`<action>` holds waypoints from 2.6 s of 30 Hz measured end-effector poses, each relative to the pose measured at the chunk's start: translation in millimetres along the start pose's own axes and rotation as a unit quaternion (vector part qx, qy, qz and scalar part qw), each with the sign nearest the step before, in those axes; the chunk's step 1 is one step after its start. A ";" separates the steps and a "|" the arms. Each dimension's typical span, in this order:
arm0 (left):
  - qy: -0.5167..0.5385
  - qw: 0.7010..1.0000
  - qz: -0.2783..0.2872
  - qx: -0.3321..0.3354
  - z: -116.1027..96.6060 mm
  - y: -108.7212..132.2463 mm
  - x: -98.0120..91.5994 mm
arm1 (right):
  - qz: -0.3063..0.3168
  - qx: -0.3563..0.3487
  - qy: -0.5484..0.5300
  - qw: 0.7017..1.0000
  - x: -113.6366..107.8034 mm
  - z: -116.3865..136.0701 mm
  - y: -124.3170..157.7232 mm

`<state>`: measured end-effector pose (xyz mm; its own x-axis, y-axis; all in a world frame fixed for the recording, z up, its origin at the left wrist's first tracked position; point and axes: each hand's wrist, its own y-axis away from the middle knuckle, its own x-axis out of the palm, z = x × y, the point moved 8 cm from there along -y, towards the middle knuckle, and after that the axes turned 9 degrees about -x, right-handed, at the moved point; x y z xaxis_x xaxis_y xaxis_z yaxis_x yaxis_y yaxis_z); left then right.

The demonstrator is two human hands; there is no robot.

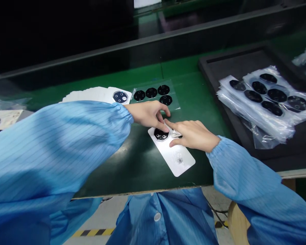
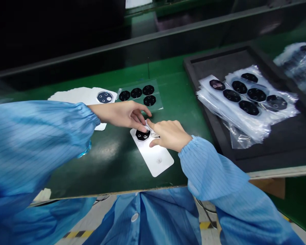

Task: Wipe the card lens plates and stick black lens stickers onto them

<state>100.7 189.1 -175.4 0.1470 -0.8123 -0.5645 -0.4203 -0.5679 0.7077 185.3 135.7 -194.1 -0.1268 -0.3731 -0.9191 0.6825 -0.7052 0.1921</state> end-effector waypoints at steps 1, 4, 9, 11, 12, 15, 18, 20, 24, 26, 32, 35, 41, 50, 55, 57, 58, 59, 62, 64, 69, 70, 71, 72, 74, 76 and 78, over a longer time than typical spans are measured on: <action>0.003 1.000 0.003 -0.005 0.2 0.2 0.6 | -0.001 -0.001 0.000 1.000 -0.4 0.3 0.2; 0.000 1.000 -0.002 -0.025 -0.5 2.3 1.6 | -0.001 -0.002 0.001 1.000 -1.6 1.1 1.1; 0.018 0.996 -0.023 -0.081 -1.6 7.4 2.6 | 0.002 -0.003 0.007 1.000 -1.5 1.0 1.7; 0.006 0.995 -0.039 -0.090 -1.9 8.8 1.5 | 0.002 -0.002 0.009 1.000 -0.9 0.6 1.8; -0.004 0.995 -0.044 -0.093 -2.0 9.3 1.0 | 0.001 -0.001 0.010 1.000 -0.7 0.6 1.8; -0.045 0.994 -0.041 -0.091 -4.5 9.8 0.2 | 0.002 -0.001 0.009 1.000 -0.7 0.7 2.2; -0.101 0.990 -0.018 -0.092 -11.8 10.8 0.1 | 0.008 -0.001 0.004 1.000 -1.2 1.1 2.7; -0.138 0.986 -0.007 -0.097 -18.0 11.9 -0.9 | 0.011 -0.002 0.002 1.000 -2.2 1.5 2.8; -0.191 0.977 0.001 -0.095 -30.2 13.1 -2.6 | 0.012 -0.003 0.000 1.000 -4.0 2.6 2.7; -0.205 0.975 0.002 -0.090 -33.3 12.8 -2.2 | 0.012 -0.003 0.000 1.000 -4.4 3.2 2.9; -0.180 0.979 -0.009 -0.095 -22.6 11.8 1.2 | 0.007 -0.004 0.003 1.000 -2.6 3.0 2.8; -0.162 0.982 -0.013 -0.100 -13.1 12.5 2.9 | 0.010 0.006 0.007 1.000 0.0 0.4 1.7; -0.202 0.973 0.017 -0.114 -23.2 19.2 6.9 | 0.020 0.015 0.012 1.000 1.1 -1.9 0.5; -0.272 0.956 0.023 -0.106 -41.1 26.1 12.0 | 0.018 0.010 0.010 1.000 2.4 -2.0 0.9; -0.271 0.959 -0.011 -0.085 -31.8 20.4 12.6 | 0.012 0.010 0.006 1.000 2.5 -2.5 0.3; -0.269 0.960 -0.016 -0.077 -29.4 17.8 12.4 | 0.010 0.010 0.006 1.000 2.2 -2.7 0.1; -0.268 0.960 -0.017 -0.072 -28.3 16.6 12.4 | 0.010 0.010 0.006 1.000 2.1 -2.7 0.1; -0.267 0.961 -0.016 -0.067 -27.3 15.6 12.3 | 0.009 0.011 0.007 1.000 2.0 -2.7 0.1; -0.260 0.964 -0.010 -0.049 -23.6 14.7 13.3 | 0.009 0.011 0.010 1.000 1.9 -1.7 0.3; -0.253 0.966 -0.008 -0.045 -20.3 15.6 14.4 | 0.009 0.010 0.012 1.000 2.1 -0.6 0.2; -0.233 0.971 -0.016 -0.054 -15.2 18.4 15.6 | 0.011 0.008 0.015 1.000 2.1 0.7 0.2; -0.230 0.972 -0.015 -0.056 -14.9 18.3 15.9 | 0.012 0.008 0.015 1.000 2.1 0.6 0.4; -0.227 0.972 -0.014 -0.058 -14.7 17.8 16.1 | 0.013 0.008 0.016 1.000 2.1 0.4 0.5; -0.224 0.973 -0.012 -0.060 -14.4 17.0 16.1 | 0.014 0.008 0.017 1.000 2.1 0.1 0.6; -0.221 0.973 -0.009 -0.065 -13.3 14.5 15.8 | 0.016 0.008 0.019 1.000 2.2 -0.4 0.8; -0.218 0.973 -0.007 -0.072 -11.7 11.7 15.0 | 0.018 0.009 0.020 1.000 2.5 -0.9 0.9; -0.215 0.974 -0.005 -0.077 -10.4 9.7 13.9 | 0.019 0.009 0.021 1.000 2.6 -1.1 0.8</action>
<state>108.0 170.9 -172.0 -0.2510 -0.6944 -0.6744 -0.2761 -0.6164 0.7374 186.3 134.8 -196.7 -0.0695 -0.3746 -0.9246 0.6737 -0.7012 0.2334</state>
